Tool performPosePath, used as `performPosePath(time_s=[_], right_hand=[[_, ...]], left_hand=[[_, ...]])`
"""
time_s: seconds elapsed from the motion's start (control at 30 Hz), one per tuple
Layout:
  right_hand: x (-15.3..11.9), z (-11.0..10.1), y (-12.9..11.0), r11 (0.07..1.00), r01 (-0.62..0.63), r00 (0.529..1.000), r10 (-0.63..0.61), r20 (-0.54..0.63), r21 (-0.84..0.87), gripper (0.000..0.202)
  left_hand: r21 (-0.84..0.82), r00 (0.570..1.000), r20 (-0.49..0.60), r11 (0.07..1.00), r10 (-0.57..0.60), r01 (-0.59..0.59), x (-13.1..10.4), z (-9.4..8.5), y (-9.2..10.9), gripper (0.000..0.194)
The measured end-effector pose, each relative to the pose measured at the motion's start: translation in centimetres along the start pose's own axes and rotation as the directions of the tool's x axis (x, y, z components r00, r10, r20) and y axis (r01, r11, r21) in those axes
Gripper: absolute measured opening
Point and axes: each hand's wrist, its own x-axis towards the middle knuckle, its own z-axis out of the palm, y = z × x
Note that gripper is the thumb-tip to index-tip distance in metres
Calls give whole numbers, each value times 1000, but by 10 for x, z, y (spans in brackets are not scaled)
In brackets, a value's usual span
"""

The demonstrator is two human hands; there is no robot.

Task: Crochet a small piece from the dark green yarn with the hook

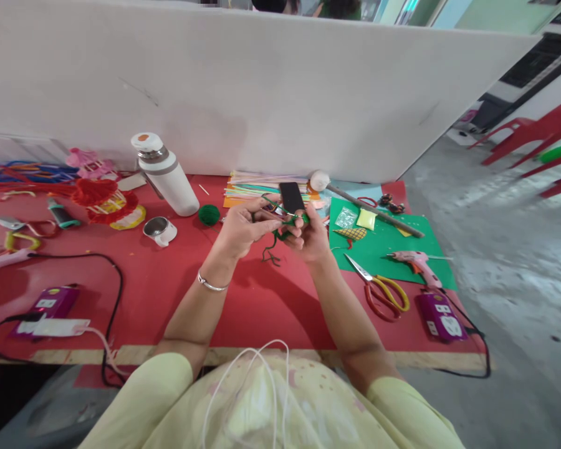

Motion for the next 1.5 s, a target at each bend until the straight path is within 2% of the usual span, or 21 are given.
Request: performPosePath(time_s=[0.3, 0.57, 0.8, 0.93, 1.27, 1.5], right_hand=[[-4, -2, -1, 1000, -4, 998, 3, -60, -13, 53], [-5, -13, -4, 989, -39, 999, 43, 21, -143, 46], [-8, -17, -4, 976, 77, 997, -72, 30, -202, 42], [-11, -18, -6, 963, 125, 991, -130, -4, -238, 41], [-15, -19, -9, 949, 182, 982, -187, 6, -257, 40], [-14, -19, -9, 948, 184, 981, -193, -9, -258, 40]], left_hand=[[-71, 993, 59, 992, -99, 103, -2, -3, 6, 52], [-91, 986, 124, 988, -110, 121, -4, -4, 8, 51], [-41, 992, 65, 993, -108, 111, -6, -5, 11, 55], [-3, 994, 55, 996, -90, 90, -6, -6, 12, 54], [68, 998, -8, 995, -69, 69, -9, -2, 18, 51], [127, 1000, -30, 992, 5, -1, -9, -1, 17, 50]])
